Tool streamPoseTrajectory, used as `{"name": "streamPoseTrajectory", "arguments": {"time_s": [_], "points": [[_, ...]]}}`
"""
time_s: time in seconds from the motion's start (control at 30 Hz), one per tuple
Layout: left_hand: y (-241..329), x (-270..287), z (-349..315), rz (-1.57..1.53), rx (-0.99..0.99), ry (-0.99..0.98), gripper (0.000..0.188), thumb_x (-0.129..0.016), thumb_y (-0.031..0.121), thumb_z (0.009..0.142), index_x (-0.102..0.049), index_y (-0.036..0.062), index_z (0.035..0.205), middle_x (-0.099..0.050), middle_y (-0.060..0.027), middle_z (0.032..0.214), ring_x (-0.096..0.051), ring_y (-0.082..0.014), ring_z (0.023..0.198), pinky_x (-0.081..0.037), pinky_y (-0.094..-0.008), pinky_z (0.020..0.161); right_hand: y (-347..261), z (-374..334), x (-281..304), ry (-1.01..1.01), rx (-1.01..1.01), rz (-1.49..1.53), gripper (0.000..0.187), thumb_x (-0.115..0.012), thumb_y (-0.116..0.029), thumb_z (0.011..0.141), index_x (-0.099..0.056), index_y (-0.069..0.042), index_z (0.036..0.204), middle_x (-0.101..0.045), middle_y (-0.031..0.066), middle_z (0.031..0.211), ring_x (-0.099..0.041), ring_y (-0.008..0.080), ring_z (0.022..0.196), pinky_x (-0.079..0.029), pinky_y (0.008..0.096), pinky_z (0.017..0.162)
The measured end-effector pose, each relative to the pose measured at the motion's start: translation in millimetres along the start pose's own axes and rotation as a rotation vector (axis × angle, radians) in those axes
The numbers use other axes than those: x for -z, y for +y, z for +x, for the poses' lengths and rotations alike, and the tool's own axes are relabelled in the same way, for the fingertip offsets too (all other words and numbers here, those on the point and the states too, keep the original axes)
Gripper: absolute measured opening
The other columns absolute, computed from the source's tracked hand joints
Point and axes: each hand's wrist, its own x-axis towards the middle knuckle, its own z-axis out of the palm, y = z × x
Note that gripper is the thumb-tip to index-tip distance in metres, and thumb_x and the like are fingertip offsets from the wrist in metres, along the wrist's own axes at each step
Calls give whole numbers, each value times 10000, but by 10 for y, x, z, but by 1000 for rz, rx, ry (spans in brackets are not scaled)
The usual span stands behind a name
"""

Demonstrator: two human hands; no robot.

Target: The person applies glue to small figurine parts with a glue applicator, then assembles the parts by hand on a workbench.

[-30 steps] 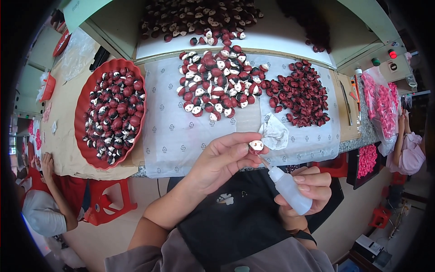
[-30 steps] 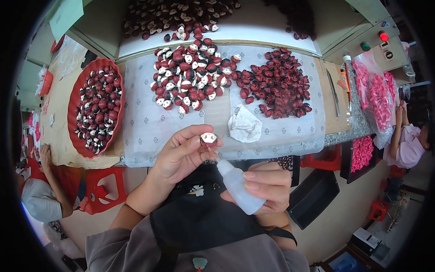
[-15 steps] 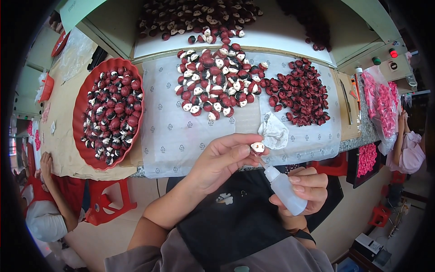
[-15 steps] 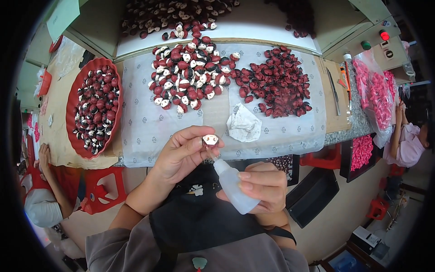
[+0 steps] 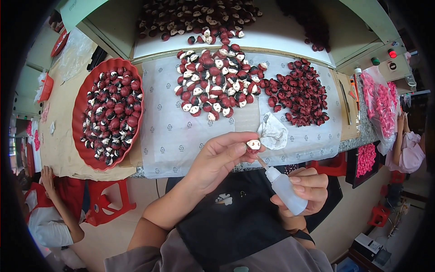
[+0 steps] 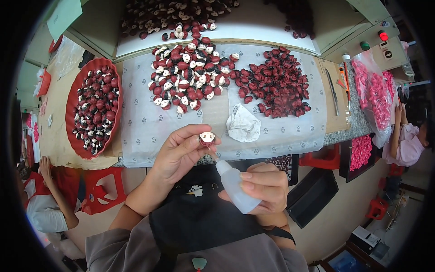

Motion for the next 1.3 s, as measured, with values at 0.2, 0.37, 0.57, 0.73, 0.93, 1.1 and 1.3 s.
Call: {"name": "streamPoseTrajectory", "arguments": {"time_s": [0.2, 0.37, 0.57, 0.73, 0.93, 1.1, 1.3], "points": [[-4, 15, 5, -24, -4, 5, 286, -480, 153, 827, -497, 4, 1070, -568, -131, 959, -537, -158, 892, -417, -260, 773, 1, 1, 12, -5, -13, -26, 417, -753, -182, 580, -468, -68, 862, -453, 61, 789, -463, 128, 562, -411, 205, 498], [-10, 30, 5, -22, -8, 19, 281, -475, 145, 829, -495, 4, 1071, -568, -129, 964, -541, -160, 881, -419, -262, 773, 20, -1, 6, 1, -17, -41, 418, -754, -159, 575, -472, -67, 868, -452, 63, 795, -471, 133, 586, -421, 211, 521], [-26, 43, -1, -32, 1, 34, 263, -474, 115, 821, -492, 10, 1062, -554, -167, 955, -546, -192, 830, -422, -321, 784, 31, -6, -5, 11, -7, -46, 421, -757, -155, 570, -470, -70, 867, -450, 58, 801, -476, 138, 594, -421, 216, 526], [-21, 56, -8, -27, 5, 39, 263, -474, 115, 821, -491, 12, 1063, -554, -166, 955, -544, -190, 822, -421, -319, 783, 41, -12, -6, 8, 0, -71, 428, -757, -146, 569, -468, -71, 876, -452, 62, 803, -482, 141, 602, -420, 221, 525], [-33, 52, -9, -17, 3, 53, 254, -476, 110, 819, -499, 14, 1054, -555, -167, 956, -540, -188, 822, -422, -316, 780, 31, -26, 13, 21, -20, -46, 506, -794, -45, 463, -497, -73, 872, -498, 63, 819, -525, 166, 622, -442, 236, 527], [-49, 40, 10, 22, -19, 70, 244, -472, 97, 819, -504, 14, 1046, -554, -171, 954, -541, -187, 824, -423, -315, 779, 44, -38, 32, 9, -28, -43, 505, -795, -43, 460, -501, -73, 869, -498, 64, 821, -526, 165, 624, -442, 238, 530], [0, 103, 4, 33, -142, 116, 275, -482, 119, 820, -493, -2, 1066, -557, -147, 966, -531, -180, 902, -417, -281, 779, 138, -72, 209, 116, -62, 9, 443, -727, -36, 574, -433, -60, 905, -487, 103, 853, -529, 165, 690, -446, 244, 621]]}}
